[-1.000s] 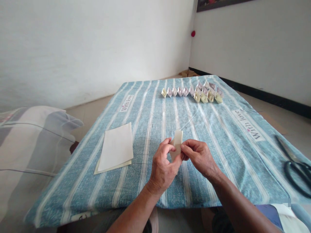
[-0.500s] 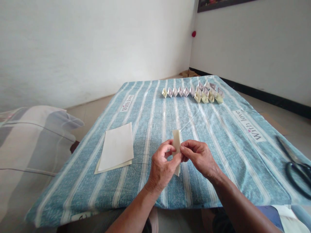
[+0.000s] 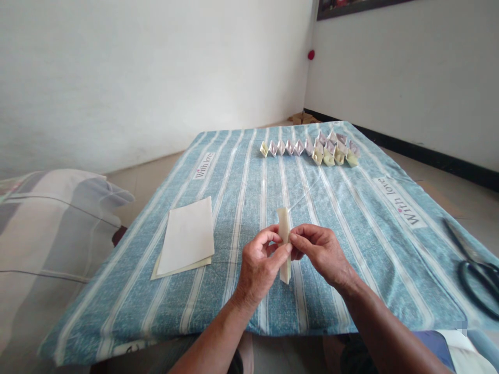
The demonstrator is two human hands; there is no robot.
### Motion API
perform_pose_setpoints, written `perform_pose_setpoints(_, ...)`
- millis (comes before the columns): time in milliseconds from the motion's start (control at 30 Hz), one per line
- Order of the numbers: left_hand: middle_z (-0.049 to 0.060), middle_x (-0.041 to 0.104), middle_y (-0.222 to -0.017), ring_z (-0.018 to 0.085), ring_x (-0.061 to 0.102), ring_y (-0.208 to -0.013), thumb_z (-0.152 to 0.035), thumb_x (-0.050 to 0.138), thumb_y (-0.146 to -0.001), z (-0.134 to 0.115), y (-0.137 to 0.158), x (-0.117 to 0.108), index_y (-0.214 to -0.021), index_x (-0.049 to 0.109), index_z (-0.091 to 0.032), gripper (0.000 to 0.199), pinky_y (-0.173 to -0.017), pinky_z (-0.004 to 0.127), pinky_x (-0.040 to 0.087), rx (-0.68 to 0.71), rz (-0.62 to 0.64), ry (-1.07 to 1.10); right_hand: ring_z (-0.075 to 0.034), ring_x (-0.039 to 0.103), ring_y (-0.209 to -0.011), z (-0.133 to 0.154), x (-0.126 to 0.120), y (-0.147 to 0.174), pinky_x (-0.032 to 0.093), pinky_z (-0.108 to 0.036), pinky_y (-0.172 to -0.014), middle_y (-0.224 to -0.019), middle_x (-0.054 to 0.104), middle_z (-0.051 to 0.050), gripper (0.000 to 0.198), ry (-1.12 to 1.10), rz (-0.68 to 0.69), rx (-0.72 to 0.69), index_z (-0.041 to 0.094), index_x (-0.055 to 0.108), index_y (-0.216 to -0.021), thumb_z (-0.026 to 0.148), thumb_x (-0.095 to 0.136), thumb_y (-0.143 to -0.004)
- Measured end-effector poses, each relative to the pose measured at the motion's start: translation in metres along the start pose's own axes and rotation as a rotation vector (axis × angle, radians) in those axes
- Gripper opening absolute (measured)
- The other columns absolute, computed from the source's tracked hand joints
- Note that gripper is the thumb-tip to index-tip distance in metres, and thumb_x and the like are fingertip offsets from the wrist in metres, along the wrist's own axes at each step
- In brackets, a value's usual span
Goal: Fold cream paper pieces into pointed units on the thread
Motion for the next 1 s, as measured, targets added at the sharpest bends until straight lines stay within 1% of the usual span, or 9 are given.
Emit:
perform_pose_setpoints(167,0.009,0.066,-0.12,0.023,0.07,-0.095,-0.03,0.071,-0.073,-0.001,-0.001,-0.002,-0.074,0.058,-0.017,0.018,-0.074,0.03,0.057,0.017,-0.014,-0.043,-0.012,0.057,-0.054,0.003,-0.002,0.0,0.048,-0.027,-0.055,-0.057,0.06,0.001,0.02,0.08,-0.054,-0.018,0.019,0.065,-0.067,0.033,0.062,-0.08)
perform_pose_setpoints(233,0.009,0.065,-0.122,0.024,0.069,-0.099,-0.029,0.069,-0.074,-0.002,0.0,-0.002,-0.073,0.058,-0.018,0.016,-0.079,0.031,0.057,0.049,-0.019,-0.095,-0.012,0.058,-0.054,0.002,-0.002,0.0,0.048,-0.027,-0.055,-0.06,0.061,0.001,0.018,0.108,-0.075,-0.02,0.019,0.065,-0.067,0.031,0.061,-0.079)
perform_pose_setpoints(367,0.011,0.063,-0.124,0.026,0.063,-0.113,-0.026,0.066,-0.078,-0.009,0.003,-0.001,-0.072,0.056,-0.018,0.014,-0.094,0.037,0.052,0.227,-0.048,-0.285,-0.012,0.057,-0.055,-0.001,-0.004,0.0,0.046,-0.027,-0.054,-0.061,0.06,0.001,0.014,0.182,-0.123,-0.005,0.018,0.063,-0.066,0.026,0.059,-0.077)
perform_pose_setpoints(467,0.016,0.062,-0.127,0.028,0.06,-0.118,-0.023,0.064,-0.081,-0.015,0.007,0.002,-0.074,0.055,-0.019,0.012,-0.099,0.043,0.049,0.373,-0.062,-0.472,-0.013,0.056,-0.058,-0.001,-0.004,0.0,0.044,-0.027,-0.054,-0.063,0.061,0.0,0.011,0.276,-0.139,-0.034,0.018,0.063,-0.067,0.024,0.058,-0.076)
perform_pose_setpoints(567,0.019,0.061,-0.127,0.029,0.059,-0.12,-0.017,0.06,-0.083,-0.019,0.01,0.006,-0.075,0.053,-0.019,0.01,-0.101,0.047,0.048,0.481,-0.067,-0.617,-0.013,0.054,-0.057,-0.001,-0.003,0.0,0.042,-0.027,-0.054,-0.062,0.06,0.0,0.011,0.336,-0.131,-0.051,0.018,0.064,-0.069,0.022,0.057,-0.075)
perform_pose_setpoints(700,0.022,0.06,-0.128,0.03,0.057,-0.123,-0.012,0.055,-0.084,-0.021,0.012,0.01,-0.077,0.05,-0.02,0.012,-0.1,0.045,0.049,0.572,-0.082,-0.729,-0.011,0.048,-0.054,0.0,-0.001,0.001,0.036,-0.025,-0.051,-0.058,0.056,0.001,0.015,0.383,-0.141,-0.078,0.018,0.061,-0.064,0.022,0.054,-0.077)
perform_pose_setpoints(833,0.023,0.059,-0.13,0.03,0.054,-0.127,-0.006,0.05,-0.085,-0.018,0.014,0.012,-0.079,0.048,-0.02,0.015,-0.098,0.045,0.052,0.692,-0.116,-0.846,-0.009,0.041,-0.05,0.002,0.001,0.004,0.032,-0.024,-0.05,-0.054,0.049,0.004,0.018,0.508,-0.201,-0.157,0.018,0.057,-0.062,0.022,0.053,-0.079)
perform_pose_setpoints(933,0.024,0.061,-0.124,0.03,0.058,-0.122,-0.003,0.047,-0.085,-0.017,0.016,0.013,-0.078,0.047,-0.019,0.017,-0.095,0.046,0.054,0.793,-0.16,-0.911,-0.009,0.04,-0.049,0.003,0.003,0.006,0.031,-0.024,-0.05,-0.053,0.049,0.004,0.017,0.619,-0.264,-0.193,0.018,0.058,-0.064,0.021,0.052,-0.079)
perform_pose_setpoints(1000,0.026,0.063,-0.12,0.031,0.061,-0.117,-0.003,0.048,-0.085,-0.017,0.016,0.014,-0.077,0.046,-0.019,0.018,-0.092,0.046,0.055,0.827,-0.192,-0.938,-0.009,0.04,-0.048,0.003,0.002,0.006,0.03,-0.024,-0.05,-0.053,0.05,0.004,0.017,0.692,-0.319,-0.195,0.017,0.059,-0.064,0.021,0.052,-0.079)
Point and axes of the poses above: each hand's wrist, its own y-axis away from the middle knuckle, its own x-axis out of the palm, z = x × y, the point moved 6 cm from there along -y, towards the middle knuckle
